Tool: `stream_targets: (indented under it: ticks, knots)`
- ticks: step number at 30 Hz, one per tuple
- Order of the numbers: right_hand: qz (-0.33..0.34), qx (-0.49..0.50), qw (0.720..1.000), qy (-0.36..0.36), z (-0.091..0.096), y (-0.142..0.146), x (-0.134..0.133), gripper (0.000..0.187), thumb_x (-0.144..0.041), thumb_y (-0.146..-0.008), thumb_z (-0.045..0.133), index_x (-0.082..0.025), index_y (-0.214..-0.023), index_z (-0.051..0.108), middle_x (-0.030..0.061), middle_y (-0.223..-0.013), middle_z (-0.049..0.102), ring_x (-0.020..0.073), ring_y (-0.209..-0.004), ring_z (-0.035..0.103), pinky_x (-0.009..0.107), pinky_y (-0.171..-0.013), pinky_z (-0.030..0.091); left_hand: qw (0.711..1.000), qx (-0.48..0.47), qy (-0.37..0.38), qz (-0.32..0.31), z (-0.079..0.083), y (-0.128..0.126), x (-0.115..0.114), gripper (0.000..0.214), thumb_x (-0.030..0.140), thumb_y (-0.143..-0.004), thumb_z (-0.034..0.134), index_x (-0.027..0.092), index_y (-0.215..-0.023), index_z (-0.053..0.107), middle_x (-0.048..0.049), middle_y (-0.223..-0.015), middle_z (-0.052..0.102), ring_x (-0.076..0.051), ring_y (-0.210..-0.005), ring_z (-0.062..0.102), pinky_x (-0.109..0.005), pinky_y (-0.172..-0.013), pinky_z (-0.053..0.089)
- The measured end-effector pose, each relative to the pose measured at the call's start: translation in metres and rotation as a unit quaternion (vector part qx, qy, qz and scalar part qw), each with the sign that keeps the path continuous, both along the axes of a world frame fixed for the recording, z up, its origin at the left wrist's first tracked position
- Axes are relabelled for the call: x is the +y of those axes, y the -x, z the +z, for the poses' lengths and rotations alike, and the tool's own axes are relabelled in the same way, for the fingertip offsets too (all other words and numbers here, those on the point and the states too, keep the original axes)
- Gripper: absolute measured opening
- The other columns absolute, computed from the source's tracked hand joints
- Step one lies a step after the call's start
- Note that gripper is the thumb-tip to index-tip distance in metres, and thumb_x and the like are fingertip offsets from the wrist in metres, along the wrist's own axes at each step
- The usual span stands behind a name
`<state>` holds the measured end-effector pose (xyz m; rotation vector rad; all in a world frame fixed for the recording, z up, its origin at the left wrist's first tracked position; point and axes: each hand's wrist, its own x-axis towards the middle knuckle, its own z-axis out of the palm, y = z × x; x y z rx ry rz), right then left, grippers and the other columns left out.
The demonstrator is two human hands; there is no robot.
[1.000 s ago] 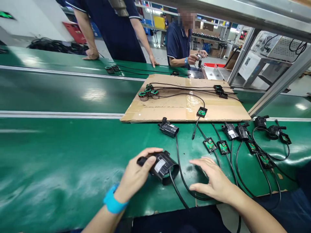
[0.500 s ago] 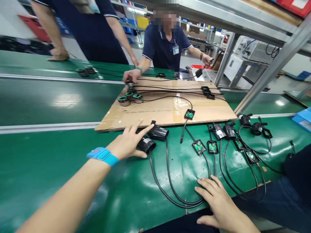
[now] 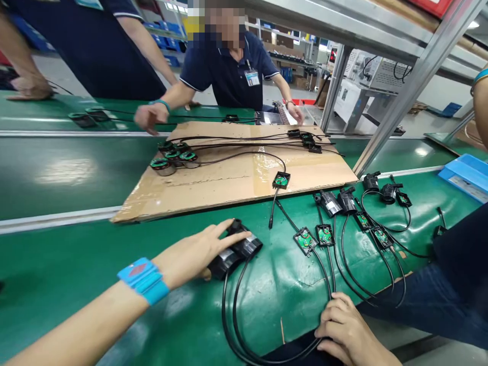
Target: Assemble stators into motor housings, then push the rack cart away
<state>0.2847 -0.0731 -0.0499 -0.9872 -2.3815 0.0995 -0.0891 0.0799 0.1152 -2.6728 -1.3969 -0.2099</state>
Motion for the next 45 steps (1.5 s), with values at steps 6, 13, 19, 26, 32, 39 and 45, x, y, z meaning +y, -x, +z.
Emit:
stream_targets:
  ticks: [6, 13, 19, 26, 32, 39, 45]
  knots:
    - [-0.027, -0.019, 0.999, 0.005, -0.001, -0.01, -0.012, 0.014, -0.035, -0.099, 0.067, -0.029, -0.111, 0.065, -0.0025, -0.098, 0.071, 0.0166, -0.1, 0.066, 0.044, -0.12, 0.03, 0.994, 0.096, 0.0, -0.058, 0.002, -0.076, 0.0, 0.12, -0.013, -0.048, 0.07, 0.045, -0.15, 0.045, -0.0144, -0.146, 0.053, -0.038, -0.118, 0.063, -0.045, -0.088, 0.059]
    - [-0.077, 0.017, 0.995, -0.067, -0.009, -0.021, -0.015, 0.014, -0.034, -0.096, 0.069, -0.028, -0.109, 0.065, -0.0022, -0.094, 0.071, 0.017, -0.096, 0.068, 0.041, -0.118, 0.036, 0.983, 0.153, 0.014, -0.106, 0.032, -0.158, 0.066, 0.125, 0.006, -0.048, 0.092, 0.04, -0.156, 0.038, -0.0151, -0.137, 0.055, -0.039, -0.12, 0.058, -0.046, -0.095, 0.055]
    - [-0.147, 0.058, 0.98, -0.122, -0.024, -0.04, -0.012, 0.012, -0.036, -0.1, 0.062, -0.027, -0.107, 0.066, 0.0006, -0.092, 0.07, 0.0203, -0.095, 0.07, 0.045, -0.114, 0.044, 0.978, 0.154, 0.013, -0.139, 0.034, -0.21, 0.102, 0.13, 0.009, -0.042, 0.097, 0.043, -0.154, 0.039, -0.0135, -0.142, 0.054, -0.041, -0.121, 0.062, -0.048, -0.099, 0.053]
    - [-0.223, 0.064, 0.965, -0.125, -0.031, -0.085, -0.012, 0.014, -0.039, -0.097, 0.066, -0.029, -0.106, 0.069, 0.0011, -0.096, 0.074, 0.0232, -0.1, 0.073, 0.042, -0.105, 0.052, 0.975, 0.132, 0.006, -0.178, 0.025, -0.266, 0.125, 0.128, 0.018, -0.046, 0.099, 0.041, -0.156, 0.037, -0.0152, -0.147, 0.05, -0.041, -0.123, 0.062, -0.048, -0.102, 0.052]
    - [-0.339, 0.103, 0.927, -0.127, -0.051, -0.135, -0.009, 0.023, -0.047, -0.097, 0.064, -0.029, -0.107, 0.073, 0.0047, -0.103, 0.076, 0.0292, -0.107, 0.073, 0.05, -0.1, 0.056, 0.974, 0.078, -0.02, -0.211, 0.017, -0.325, 0.14, 0.114, 0.014, -0.056, 0.095, 0.032, -0.155, 0.041, -0.0189, -0.153, 0.042, -0.044, -0.131, 0.055, -0.052, -0.109, 0.047]
    - [-0.428, 0.112, 0.88, -0.173, -0.052, -0.206, 0.005, 0.038, -0.059, -0.097, 0.06, -0.026, -0.108, 0.074, 0.007, -0.106, 0.077, 0.0319, -0.102, 0.074, 0.054, -0.098, 0.056, 0.971, -0.035, -0.032, -0.234, -0.005, -0.391, 0.134, 0.102, 0.004, -0.076, 0.077, 0.036, -0.16, 0.027, -0.0181, -0.171, 0.006, -0.038, -0.144, 0.045, -0.042, -0.108, 0.052]
    - [-0.502, 0.194, 0.795, -0.279, -0.049, -0.166, 0.007, 0.021, -0.033, -0.101, 0.052, -0.023, -0.105, 0.07, 0.0063, -0.102, 0.075, 0.0254, -0.092, 0.072, 0.039, -0.079, 0.055, 0.974, -0.125, -0.036, -0.184, -0.049, -0.374, 0.129, 0.102, 0.03, -0.087, 0.074, 0.025, -0.163, 0.007, -0.0226, -0.169, -0.011, -0.04, -0.156, 0.014, -0.049, -0.121, 0.037]
